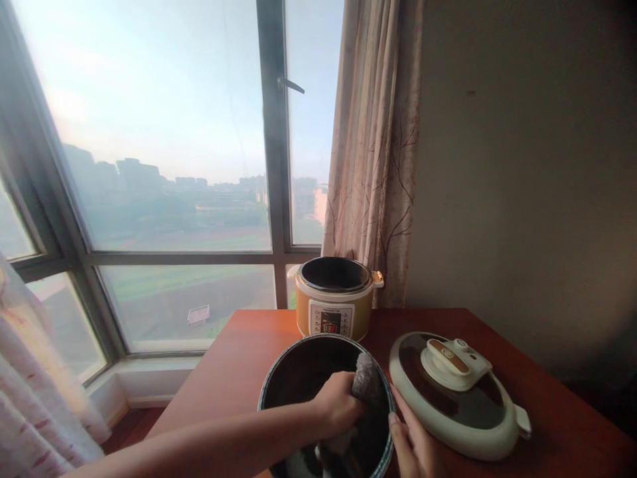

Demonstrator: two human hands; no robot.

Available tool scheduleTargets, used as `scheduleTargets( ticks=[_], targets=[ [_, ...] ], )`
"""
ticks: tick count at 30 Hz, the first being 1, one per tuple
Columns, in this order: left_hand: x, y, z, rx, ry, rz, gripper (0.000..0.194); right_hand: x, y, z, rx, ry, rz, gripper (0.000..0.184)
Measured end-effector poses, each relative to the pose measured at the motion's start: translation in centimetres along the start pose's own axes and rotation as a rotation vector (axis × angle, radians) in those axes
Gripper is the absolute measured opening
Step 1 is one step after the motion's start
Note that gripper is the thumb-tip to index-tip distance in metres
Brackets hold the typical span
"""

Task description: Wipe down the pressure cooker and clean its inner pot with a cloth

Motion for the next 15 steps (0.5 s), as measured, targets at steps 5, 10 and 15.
scheduleTargets(
  ticks=[5,10,15],
  targets=[
    [0.3,-0.4,-1.3,-0.120,-0.028,0.072,0.041,-0.4,0.1,-1.6,0.139,0.058,-0.063,0.057],
    [-1.2,0.3,0.0,0.119,0.103,-0.190,0.042,0.1,0.5,-3.3,0.082,0.030,-0.044,0.054],
    [-2.9,0.2,2.1,0.433,0.219,-0.560,0.039,0.9,-0.1,-5.2,-0.021,-0.023,0.052,0.058]
  ],
)
Point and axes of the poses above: each hand's wrist, its own z-axis away from the middle knuckle, its own y-axis out of the palm, x = y × z, the point moved 6 cm from there along -z, towards the middle knuckle, and after that the axes turned 8 degrees about y, right-handed, at the moved point
